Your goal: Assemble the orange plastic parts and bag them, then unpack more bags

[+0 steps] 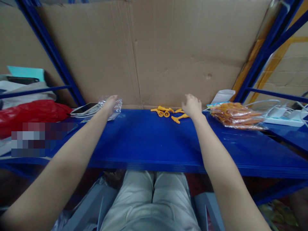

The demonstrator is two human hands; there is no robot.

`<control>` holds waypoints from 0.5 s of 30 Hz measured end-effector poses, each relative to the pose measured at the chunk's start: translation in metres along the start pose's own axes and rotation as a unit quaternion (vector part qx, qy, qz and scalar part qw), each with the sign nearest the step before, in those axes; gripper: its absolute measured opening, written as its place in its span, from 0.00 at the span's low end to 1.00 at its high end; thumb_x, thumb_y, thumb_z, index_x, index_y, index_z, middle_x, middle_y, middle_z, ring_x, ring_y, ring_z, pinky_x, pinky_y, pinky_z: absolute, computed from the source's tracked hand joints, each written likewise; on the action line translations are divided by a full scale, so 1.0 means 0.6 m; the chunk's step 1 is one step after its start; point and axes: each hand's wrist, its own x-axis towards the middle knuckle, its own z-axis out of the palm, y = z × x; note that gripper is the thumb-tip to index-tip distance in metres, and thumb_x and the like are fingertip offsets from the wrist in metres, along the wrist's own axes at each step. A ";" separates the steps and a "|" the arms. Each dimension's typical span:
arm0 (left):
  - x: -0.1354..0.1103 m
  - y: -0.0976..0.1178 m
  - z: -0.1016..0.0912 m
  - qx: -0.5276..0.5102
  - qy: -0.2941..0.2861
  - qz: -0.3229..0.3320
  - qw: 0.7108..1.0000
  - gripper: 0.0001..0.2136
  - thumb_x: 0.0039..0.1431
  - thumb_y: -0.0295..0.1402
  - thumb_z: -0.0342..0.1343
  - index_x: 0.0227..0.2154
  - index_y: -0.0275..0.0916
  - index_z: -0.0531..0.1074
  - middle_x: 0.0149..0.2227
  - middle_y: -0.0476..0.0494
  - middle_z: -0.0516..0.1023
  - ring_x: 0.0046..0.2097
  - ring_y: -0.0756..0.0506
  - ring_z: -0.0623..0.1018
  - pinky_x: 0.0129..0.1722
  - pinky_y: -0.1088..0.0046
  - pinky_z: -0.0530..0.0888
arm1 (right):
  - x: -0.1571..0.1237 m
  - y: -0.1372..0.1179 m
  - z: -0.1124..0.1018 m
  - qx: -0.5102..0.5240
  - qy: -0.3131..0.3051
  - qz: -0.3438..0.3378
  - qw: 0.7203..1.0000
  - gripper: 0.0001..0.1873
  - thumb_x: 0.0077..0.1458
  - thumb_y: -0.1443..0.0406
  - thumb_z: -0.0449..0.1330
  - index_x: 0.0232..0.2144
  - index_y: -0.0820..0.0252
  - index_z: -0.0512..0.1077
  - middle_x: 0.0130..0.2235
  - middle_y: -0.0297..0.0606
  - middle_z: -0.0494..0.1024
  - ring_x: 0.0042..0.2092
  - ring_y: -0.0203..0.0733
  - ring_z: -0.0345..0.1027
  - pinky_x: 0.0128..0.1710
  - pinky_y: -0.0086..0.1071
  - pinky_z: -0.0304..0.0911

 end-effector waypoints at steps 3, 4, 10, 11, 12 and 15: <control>-0.035 0.029 0.018 -0.181 -0.004 -0.069 0.981 0.21 0.64 0.33 0.41 0.59 0.41 0.63 0.59 0.40 0.71 0.56 0.41 0.74 0.48 0.60 0.75 | -0.003 0.045 -0.015 -0.013 0.077 0.113 0.991 0.29 0.56 0.65 0.52 0.60 0.70 0.62 0.62 0.61 0.62 0.64 0.60 0.53 0.59 0.61 0.48; -0.047 0.034 0.025 -0.215 -0.008 -0.080 0.973 0.20 0.64 0.33 0.41 0.58 0.42 0.64 0.58 0.41 0.73 0.55 0.41 0.75 0.47 0.60 0.75 | -0.008 0.057 -0.018 -0.010 0.095 0.145 0.985 0.29 0.56 0.65 0.51 0.59 0.71 0.62 0.62 0.63 0.62 0.64 0.61 0.52 0.59 0.62 0.46; -0.109 0.026 0.073 -0.180 -0.056 -0.074 0.979 0.13 0.63 0.31 0.44 0.49 0.40 0.67 0.54 0.39 0.75 0.50 0.43 0.77 0.42 0.65 0.76 | -0.039 0.114 -0.021 0.035 0.226 0.319 0.920 0.30 0.56 0.70 0.48 0.61 0.77 0.61 0.66 0.63 0.54 0.68 0.60 0.39 0.63 0.59 0.32; -0.113 0.022 0.078 -0.148 -0.054 -0.056 0.986 0.12 0.63 0.31 0.44 0.47 0.39 0.67 0.53 0.39 0.75 0.49 0.43 0.78 0.42 0.66 0.76 | -0.041 0.124 -0.018 0.037 0.242 0.340 0.908 0.30 0.55 0.71 0.48 0.60 0.78 0.62 0.66 0.63 0.53 0.68 0.60 0.39 0.64 0.57 0.31; -0.116 0.019 0.082 -0.115 -0.052 -0.037 0.991 0.12 0.63 0.30 0.44 0.46 0.39 0.67 0.51 0.38 0.76 0.49 0.43 0.78 0.43 0.66 0.75 | -0.041 0.135 -0.015 0.035 0.251 0.351 0.901 0.30 0.55 0.71 0.49 0.60 0.78 0.62 0.67 0.63 0.53 0.68 0.60 0.39 0.64 0.55 0.31; -0.117 0.010 0.086 -0.021 -0.041 0.052 0.998 0.11 0.62 0.29 0.47 0.45 0.36 0.69 0.49 0.37 0.76 0.50 0.43 0.77 0.50 0.65 0.72 | -0.036 0.172 0.000 0.020 0.276 0.372 0.886 0.30 0.56 0.70 0.47 0.60 0.75 0.60 0.66 0.65 0.53 0.67 0.63 0.41 0.62 0.59 0.35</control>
